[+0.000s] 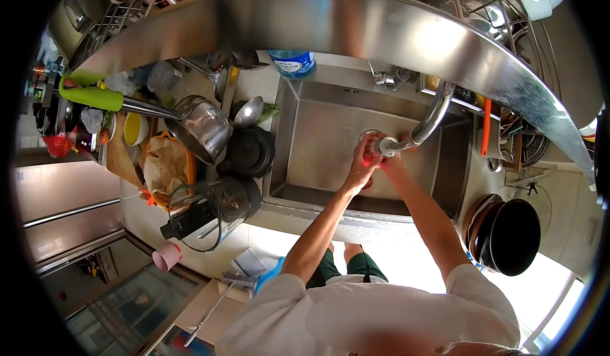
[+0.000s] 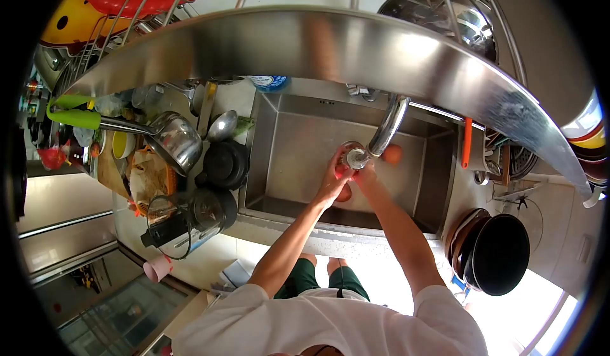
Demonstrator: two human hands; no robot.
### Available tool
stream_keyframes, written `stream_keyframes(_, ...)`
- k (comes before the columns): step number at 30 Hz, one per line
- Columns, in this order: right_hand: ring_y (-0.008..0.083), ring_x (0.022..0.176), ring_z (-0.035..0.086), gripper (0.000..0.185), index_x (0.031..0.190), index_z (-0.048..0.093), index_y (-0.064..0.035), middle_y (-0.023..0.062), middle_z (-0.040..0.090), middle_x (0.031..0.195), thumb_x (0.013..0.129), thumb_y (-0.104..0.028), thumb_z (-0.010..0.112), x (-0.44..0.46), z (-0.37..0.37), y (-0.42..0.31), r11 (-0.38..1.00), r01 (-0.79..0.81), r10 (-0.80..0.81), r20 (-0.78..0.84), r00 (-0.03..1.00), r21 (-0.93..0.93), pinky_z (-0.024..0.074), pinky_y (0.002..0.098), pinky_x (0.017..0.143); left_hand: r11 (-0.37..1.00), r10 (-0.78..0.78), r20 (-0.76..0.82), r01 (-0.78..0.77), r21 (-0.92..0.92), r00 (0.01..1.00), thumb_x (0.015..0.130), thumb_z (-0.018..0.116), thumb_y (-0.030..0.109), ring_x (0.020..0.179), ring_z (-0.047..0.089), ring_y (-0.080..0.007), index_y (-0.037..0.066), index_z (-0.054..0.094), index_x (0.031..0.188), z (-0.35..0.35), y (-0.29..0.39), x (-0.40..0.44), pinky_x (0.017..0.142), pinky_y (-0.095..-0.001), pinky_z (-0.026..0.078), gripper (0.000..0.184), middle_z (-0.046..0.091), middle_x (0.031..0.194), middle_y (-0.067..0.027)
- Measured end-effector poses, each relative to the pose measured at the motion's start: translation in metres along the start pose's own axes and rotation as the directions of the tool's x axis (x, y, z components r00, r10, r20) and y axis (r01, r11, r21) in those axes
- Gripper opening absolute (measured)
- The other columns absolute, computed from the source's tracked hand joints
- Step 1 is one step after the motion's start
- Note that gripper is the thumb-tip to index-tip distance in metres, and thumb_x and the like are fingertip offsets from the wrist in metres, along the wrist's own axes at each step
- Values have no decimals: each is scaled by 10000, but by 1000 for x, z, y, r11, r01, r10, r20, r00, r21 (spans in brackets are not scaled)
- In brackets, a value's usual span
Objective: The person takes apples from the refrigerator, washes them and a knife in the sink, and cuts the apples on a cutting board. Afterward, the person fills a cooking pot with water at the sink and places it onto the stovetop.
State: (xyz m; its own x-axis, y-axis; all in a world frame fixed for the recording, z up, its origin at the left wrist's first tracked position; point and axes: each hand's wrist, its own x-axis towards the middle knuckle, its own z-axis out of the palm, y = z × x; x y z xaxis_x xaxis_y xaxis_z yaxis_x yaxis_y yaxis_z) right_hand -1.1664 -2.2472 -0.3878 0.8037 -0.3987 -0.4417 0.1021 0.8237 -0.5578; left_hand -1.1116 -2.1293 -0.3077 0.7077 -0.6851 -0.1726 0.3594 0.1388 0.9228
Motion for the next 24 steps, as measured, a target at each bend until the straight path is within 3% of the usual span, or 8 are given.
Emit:
stream_keyframes(2, 202, 924, 600, 293, 1096, 581, -80, 79, 623, 995, 825, -186, 616, -17, 19, -9, 958, 56, -69, -36, 997, -281, 480, 363, 850, 987, 104, -14, -102, 121, 994, 930, 541, 287, 1108, 522, -188, 22, 384, 1344, -5, -25, -4, 950, -323, 429, 517, 506, 1252, -112)
stream_keyframes(5, 210, 942, 599, 351, 1161, 567, -75, 84, 625, 1020, 875, -278, 558, -53, 62, -9, 416, 288, -432, 92, 897, -863, 475, 360, 864, 827, -246, 96, 261, -498, 964, 956, 482, 287, 1079, 548, -180, 67, 416, 1328, -16, -30, 9, 974, -333, 417, 437, 533, 1230, -91)
stream_keyframes(6, 209, 967, 592, 377, 1184, 555, -75, 85, 619, 1049, 886, -304, 541, -60, 67, -8, 354, 323, -436, 151, 887, -878, 468, 354, 879, 637, -278, 221, 352, -686, 935, 964, 466, 291, 1071, 553, -178, 76, 424, 1322, -23, -25, 15, 975, -332, 417, 419, 536, 1230, -87)
stream_keyframes(8, 206, 1018, 578, 431, 1232, 531, -74, 88, 605, 1108, 908, -357, 506, -68, 70, -8, 226, 393, -433, 269, 860, -892, 453, 342, 909, 706, -334, 150, 353, -614, 930, 979, 421, 284, 1050, 562, -169, 90, 459, 1267, -19, -20, 17, 918, -332, 464, 349, 562, 1181, -81)
stream_keyframes(11, 206, 1102, 538, 496, 1265, 497, -71, 90, 563, 1196, 911, -417, 512, -42, 67, -11, 886, 261, -325, -114, 939, -383, 428, 331, 952, 740, -274, 100, 276, -613, 956, 932, 523, 252, 1068, 547, -183, 75, 468, 1240, -12, -15, 16, 900, -353, 484, 360, 557, 1160, -97)
stream_keyframes(17, 202, 1128, 520, 579, 1281, 474, -70, 75, 533, 1242, 914, -517, 459, -20, 48, -21, 986, 66, -32, 212, 977, -156, 437, 343, 947, 988, 87, -11, -87, -127, 996, 625, 812, -21, 1201, 446, -217, 79, 347, 1348, -9, 4, -3, 1001, -363, 424, 865, 439, 1287, -90)
stream_keyframes(23, 250, 1249, 408, 570, 1375, 356, -94, 92, 413, 1373, 928, -428, 475, -16, 36, 25, 979, -67, 70, -9, 998, 192, 397, 394, 984, 900, 399, -137, -359, 246, 907, 567, 826, 13, 1207, 412, -278, 78, 360, 1322, -39, 8, 6, 1010, -388, 378, 890, 385, 1297, -130)
stream_keyframes(24, 253, 1248, 411, 572, 1380, 351, -100, 92, 409, 1375, 923, -418, 484, -23, 39, 28, 992, -127, 129, -124, 984, 28, 406, 380, 968, 843, 469, -152, -390, 371, 870, 553, 833, 25, 1196, 413, -293, 78, 365, 1314, -46, 18, 8, 1004, -396, 376, 895, 382, 1282, -140)
